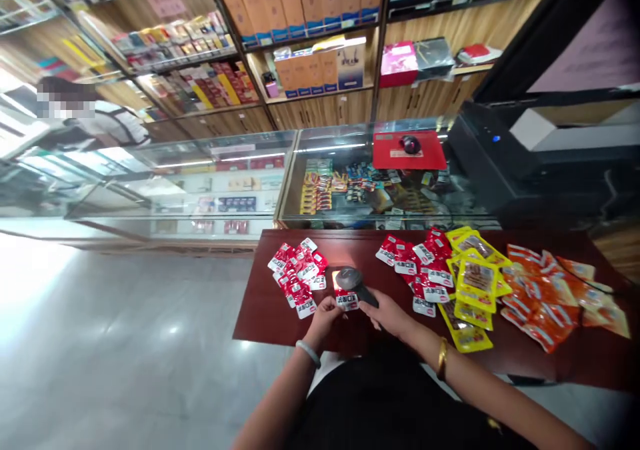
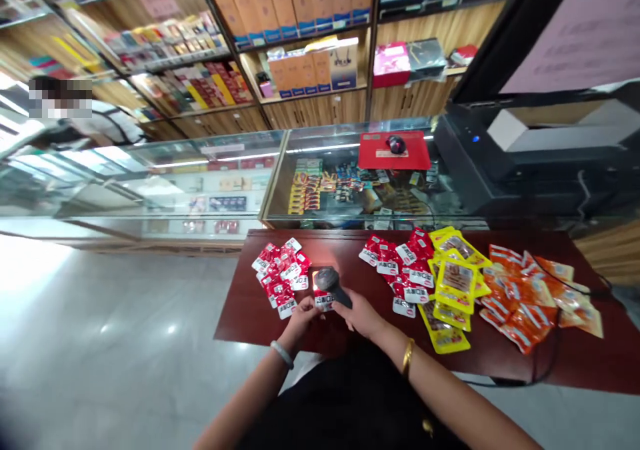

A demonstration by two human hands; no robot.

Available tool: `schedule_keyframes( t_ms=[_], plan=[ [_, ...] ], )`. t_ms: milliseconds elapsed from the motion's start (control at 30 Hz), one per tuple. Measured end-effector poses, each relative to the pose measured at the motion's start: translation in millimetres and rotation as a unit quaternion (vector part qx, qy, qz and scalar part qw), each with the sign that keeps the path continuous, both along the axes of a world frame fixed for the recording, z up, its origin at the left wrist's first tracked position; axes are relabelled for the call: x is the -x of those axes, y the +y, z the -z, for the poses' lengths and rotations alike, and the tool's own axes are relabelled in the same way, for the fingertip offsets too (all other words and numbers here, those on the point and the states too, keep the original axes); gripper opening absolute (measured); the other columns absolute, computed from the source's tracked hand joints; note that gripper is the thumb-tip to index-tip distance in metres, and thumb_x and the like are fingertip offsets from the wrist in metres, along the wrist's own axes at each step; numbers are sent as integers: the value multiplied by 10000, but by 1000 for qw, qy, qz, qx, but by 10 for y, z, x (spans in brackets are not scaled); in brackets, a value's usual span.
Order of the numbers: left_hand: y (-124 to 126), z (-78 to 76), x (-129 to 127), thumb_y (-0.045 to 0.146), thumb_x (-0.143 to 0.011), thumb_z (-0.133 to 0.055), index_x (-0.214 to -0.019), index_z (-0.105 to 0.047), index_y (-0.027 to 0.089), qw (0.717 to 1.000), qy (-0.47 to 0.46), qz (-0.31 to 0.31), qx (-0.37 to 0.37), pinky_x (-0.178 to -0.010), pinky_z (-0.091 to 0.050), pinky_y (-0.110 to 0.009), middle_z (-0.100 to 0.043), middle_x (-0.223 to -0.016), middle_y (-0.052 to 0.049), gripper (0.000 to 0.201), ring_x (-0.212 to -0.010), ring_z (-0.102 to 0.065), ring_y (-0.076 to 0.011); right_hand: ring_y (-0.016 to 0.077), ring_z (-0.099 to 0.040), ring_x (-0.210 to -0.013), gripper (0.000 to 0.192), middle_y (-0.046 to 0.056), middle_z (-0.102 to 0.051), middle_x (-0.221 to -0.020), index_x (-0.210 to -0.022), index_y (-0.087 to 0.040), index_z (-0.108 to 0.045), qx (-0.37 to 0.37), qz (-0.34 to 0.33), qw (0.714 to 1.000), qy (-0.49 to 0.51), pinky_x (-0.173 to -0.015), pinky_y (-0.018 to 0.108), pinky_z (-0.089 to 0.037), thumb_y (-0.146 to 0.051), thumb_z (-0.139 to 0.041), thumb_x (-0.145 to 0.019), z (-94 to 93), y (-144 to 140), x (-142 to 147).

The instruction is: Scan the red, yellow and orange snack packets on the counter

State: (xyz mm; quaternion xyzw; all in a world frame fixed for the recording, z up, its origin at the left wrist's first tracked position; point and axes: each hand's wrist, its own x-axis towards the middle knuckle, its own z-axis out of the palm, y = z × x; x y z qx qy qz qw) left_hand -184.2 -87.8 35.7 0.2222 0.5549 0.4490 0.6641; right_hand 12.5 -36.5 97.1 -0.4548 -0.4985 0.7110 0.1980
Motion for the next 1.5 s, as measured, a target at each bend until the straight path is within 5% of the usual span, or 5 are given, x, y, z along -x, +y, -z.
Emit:
schedule_keyframes(
  t_ms=[267,467,833,1233,1500],
  plan=[
    [-353,92,424,431,-573,-835,-666,-486,175,987,-6,-152,61,-453,-269,-173,-630,-532,3,443,-425,-479,-60,75,-441,-385,563,-52,-563,-618,-1253,-142,-534,12,-86,996,2,-370,196,-341,-447,-655,-795,-6,-62,574],
    [-274,-14,647,446,-580,-827,-708,-493,173,975,-2,-224,17,-491,-340,-172,-634,-564,1,450,-514,-568,-86,80,-431,-377,575,-69,-539,-575,-1273,-159,-538,15,-101,995,6,-362,195,-343,-431,-663,-782,-35,-106,709],
    [-323,13,657,696,-640,-690,-789,-551,168,965,125,-115,202,-356,-247,-177,-649,-583,-36,566,-432,-569,-125,80,-428,-371,518,-86,-505,-545,-1249,-172,-561,5,-50,999,9,-368,196,-344,-408,-663,-800,-13,-143,480],
    [637,111,-597,393,-650,-746,-753,-622,161,980,138,123,72,-415,-297,-194,-631,-554,-11,283,-446,-553,-110,65,-415,-367,511,-84,-519,-582,-1176,-168,-567,17,112,994,4,-373,196,-327,-488,-652,-787,-35,-198,-484],
    [1172,2,-1534,236,-635,-736,-851,-648,130,976,130,171,39,-471,-325,-214,-645,-592,-24,256,-482,-545,-115,86,-422,-368,435,-118,-442,-484,-1066,-186,-546,9,216,976,-6,-393,203,-327,-529,-620,-809,120,-169,-1113]
  ],
)
